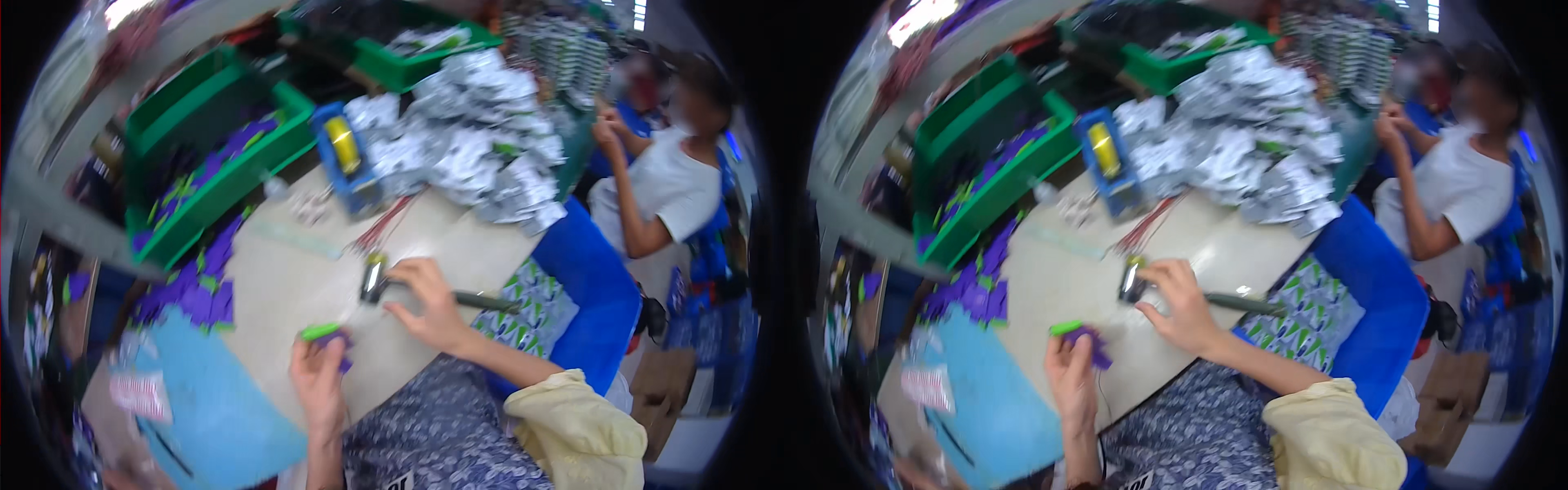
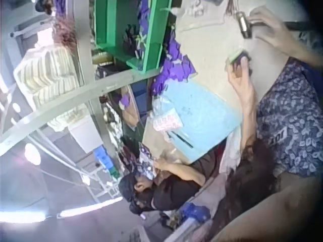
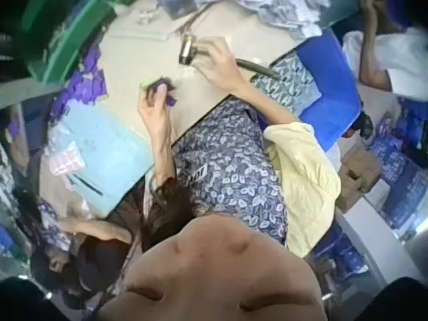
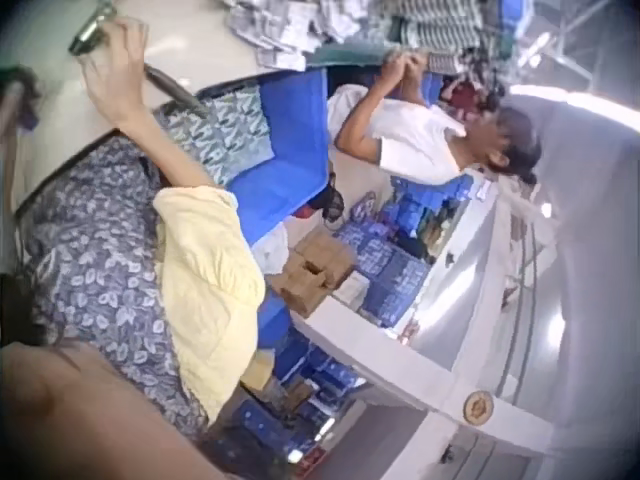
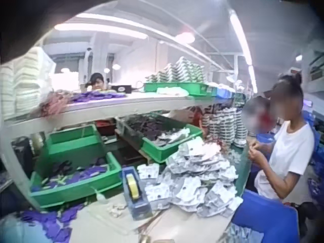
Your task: The person inserts red wires into purple plastic components and secures them using a white plastic stick. They then use a hammer to tap the components, likely to ensure the parts are fully seated. The person handles multiple units, stacking them on the table.
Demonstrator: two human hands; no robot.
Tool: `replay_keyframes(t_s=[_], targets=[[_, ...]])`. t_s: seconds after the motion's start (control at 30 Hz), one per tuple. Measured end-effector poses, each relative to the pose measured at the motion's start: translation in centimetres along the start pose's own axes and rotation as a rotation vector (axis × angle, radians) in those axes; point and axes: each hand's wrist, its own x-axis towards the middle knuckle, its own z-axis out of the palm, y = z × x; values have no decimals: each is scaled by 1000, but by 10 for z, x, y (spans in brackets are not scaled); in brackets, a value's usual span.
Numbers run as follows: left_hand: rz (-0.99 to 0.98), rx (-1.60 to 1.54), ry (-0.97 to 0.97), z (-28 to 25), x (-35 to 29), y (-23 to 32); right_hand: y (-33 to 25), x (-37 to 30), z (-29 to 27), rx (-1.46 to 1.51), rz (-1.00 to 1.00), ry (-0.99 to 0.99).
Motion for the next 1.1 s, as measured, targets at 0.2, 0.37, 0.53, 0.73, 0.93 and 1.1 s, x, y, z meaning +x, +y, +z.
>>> replay_keyframes(t_s=[0.2,0.37,0.53,0.73,0.93,1.1], targets=[[196,-60,-138,11,-21,-8,-86,16,-20,420,-58,-187],[225,-70,-125,22,-32,-10,-82,7,-17,430,-97,-212],[229,-32,-139,19,-32,-33,-78,5,-21,438,-67,-217],[49,221,2,17,-23,-65,-18,8,-17,46,-44,-213],[497,1205,-28,27,-38,-64,40,-7,-12,-404,-5,-386],[503,1524,-69,24,-42,-81,-31,7,-30,67,195,-524]])
